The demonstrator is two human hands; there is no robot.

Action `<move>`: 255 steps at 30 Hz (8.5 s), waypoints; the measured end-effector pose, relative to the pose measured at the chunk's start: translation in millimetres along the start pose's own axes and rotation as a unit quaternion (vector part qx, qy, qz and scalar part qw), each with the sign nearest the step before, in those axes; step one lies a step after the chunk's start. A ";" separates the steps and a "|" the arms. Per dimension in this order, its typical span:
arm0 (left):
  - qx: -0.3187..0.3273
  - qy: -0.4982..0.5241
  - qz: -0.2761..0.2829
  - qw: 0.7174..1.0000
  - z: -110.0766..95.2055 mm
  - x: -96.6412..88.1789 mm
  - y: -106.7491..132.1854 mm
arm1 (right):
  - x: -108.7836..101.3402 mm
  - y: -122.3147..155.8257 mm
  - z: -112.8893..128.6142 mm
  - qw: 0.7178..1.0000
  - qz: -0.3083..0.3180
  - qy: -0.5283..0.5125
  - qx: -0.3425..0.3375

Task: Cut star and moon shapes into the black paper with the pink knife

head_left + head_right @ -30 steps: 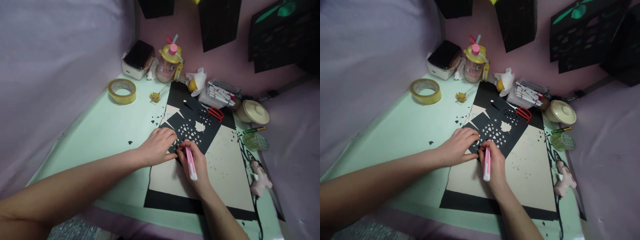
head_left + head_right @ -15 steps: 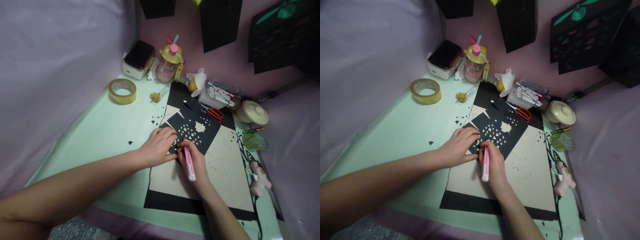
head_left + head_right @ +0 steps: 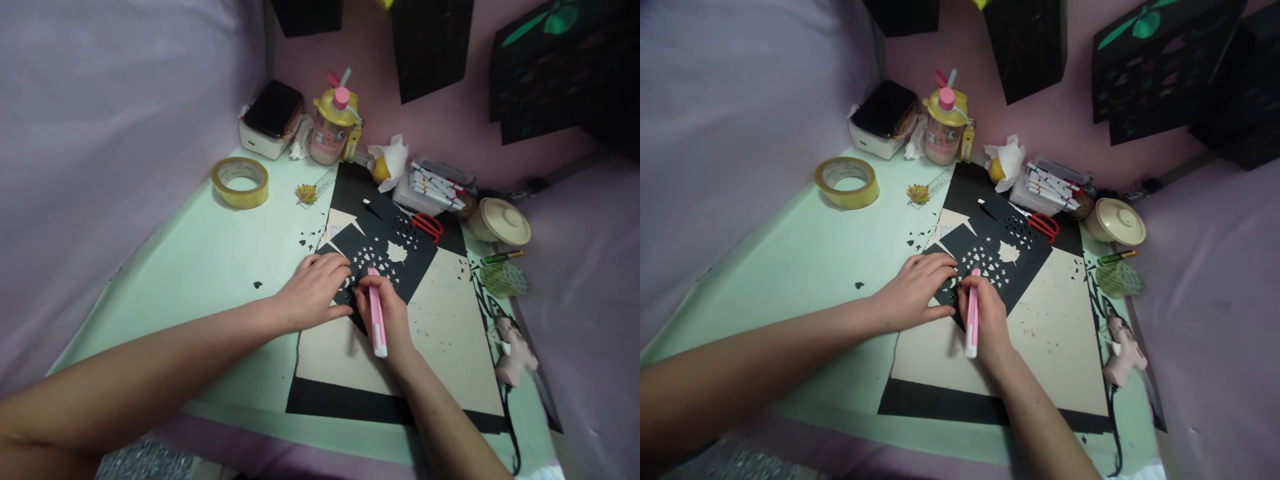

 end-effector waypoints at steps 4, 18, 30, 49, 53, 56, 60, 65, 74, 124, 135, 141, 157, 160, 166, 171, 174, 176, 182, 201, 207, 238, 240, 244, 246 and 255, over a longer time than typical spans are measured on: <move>0.007 0.005 -0.003 1.000 0.7 0.2 0.1 | -1.1 -0.6 -2.1 0.999 0.023 -0.034 0.012; 0.012 0.002 -0.009 1.000 0.5 -0.3 0.6 | -6.8 -5.0 4.6 0.994 0.069 -0.025 -0.087; 0.012 0.006 -0.009 1.000 0.9 0.1 0.2 | -4.1 -3.8 3.1 0.993 0.076 0.008 -0.090; 0.006 0.004 0.002 1.000 1.6 0.7 -0.2 | -7.7 -6.1 1.6 1.000 0.012 -0.018 -0.020; 0.010 0.001 0.007 1.000 1.9 0.1 -0.4 | -39.9 -5.9 -5.2 0.989 -0.135 -0.031 0.050; 0.017 -0.002 0.016 1.000 2.1 -0.1 -0.3 | -73.6 -4.9 -18.2 0.975 -0.215 0.006 0.058; 0.022 -0.007 0.021 1.000 2.7 0.0 0.2 | -112.5 -0.3 -55.8 0.956 -0.275 0.063 0.083; 0.030 -0.009 0.027 0.999 3.9 0.7 -0.8 | -125.0 9.0 -82.3 0.940 -0.315 0.085 0.104; 0.022 -0.020 0.036 0.999 5.0 -1.7 -2.4 | -75.7 -6.9 -21.3 0.982 -0.098 -0.135 0.082; 0.010 -0.013 -0.001 1.000 6.1 -4.4 -0.7 | -10.0 2.3 8.1 0.994 0.038 -0.100 -0.014; 0.013 -0.010 -0.004 1.000 5.4 -5.3 0.4 | -9.9 5.8 3.5 0.996 0.023 -0.085 0.010; 0.011 -0.009 -0.005 1.000 4.8 -5.0 0.0 | -11.4 4.9 3.3 0.997 0.032 -0.071 0.028; 0.012 -0.014 0.003 1.000 6.1 -3.9 -0.1 | -12.9 1.7 2.4 0.994 0.022 -0.094 0.041; 0.011 -0.016 0.005 1.000 6.2 -4.0 -0.1 | -13.6 1.3 2.3 0.995 0.014 -0.091 0.040; 0.010 -0.009 0.002 1.000 6.6 -4.2 0.0 | -12.0 -0.3 1.7 0.994 0.033 -0.092 0.044; 0.012 -0.006 0.000 1.000 6.4 -4.2 -0.1 | -13.5 -1.0 -0.5 0.995 0.014 -0.085 0.047; 0.010 -0.010 0.001 1.000 6.4 -4.3 -0.6 | -11.2 0.1 0.4 0.996 0.029 -0.080 0.041; 0.009 -0.011 0.003 1.000 6.4 -4.3 -0.8 | -10.3 0.1 0.7 0.995 0.038 -0.085 0.040; 0.012 -0.008 0.003 1.000 6.5 -4.7 0.2 | -13.0 -1.5 0.2 0.995 0.013 -0.088 0.049; 0.005 -0.005 0.020 1.000 5.9 -5.0 -1.6 | -18.8 -2.3 -13.8 0.967 0.016 -0.186 0.176; -0.107 -0.013 -0.040 0.993 13.9 -16.6 -3.1 | -15.7 -1.8 -25.2 0.928 0.015 -0.283 0.243; -0.264 0.575 -0.014 0.774 14.0 -10.4 -8.1 | -10.0 -11.3 -30.6 0.856 0.001 -0.464 0.225; -0.266 0.581 0.036 0.768 6.0 0.6 -4.3 | -9.7 -11.9 -28.6 0.845 0.005 -0.488 0.218; -0.270 0.578 0.034 0.770 9.1 5.3 -2.4 | -16.7 -11.0 -20.7 0.844 0.017 -0.504 0.183; -0.268 0.580 0.048 0.768 14.6 -1.1 -4.4 | -25.9 -8.7 -19.4 0.864 -0.003 -0.476 0.163; -0.281 0.552 0.083 0.780 36.4 -21.0 -7.3 | -27.2 -1.8 -9.0 0.984 0.051 -0.171 -0.019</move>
Point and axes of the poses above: each hand's wrist, its own y-axis away from the middle knuckle, its own x-axis out of the palm, z = x × y, the point moved 5 cm from there along -y, towards the middle knuckle, and after that the axes turned 1 degree about x, right-handed, at the moved point
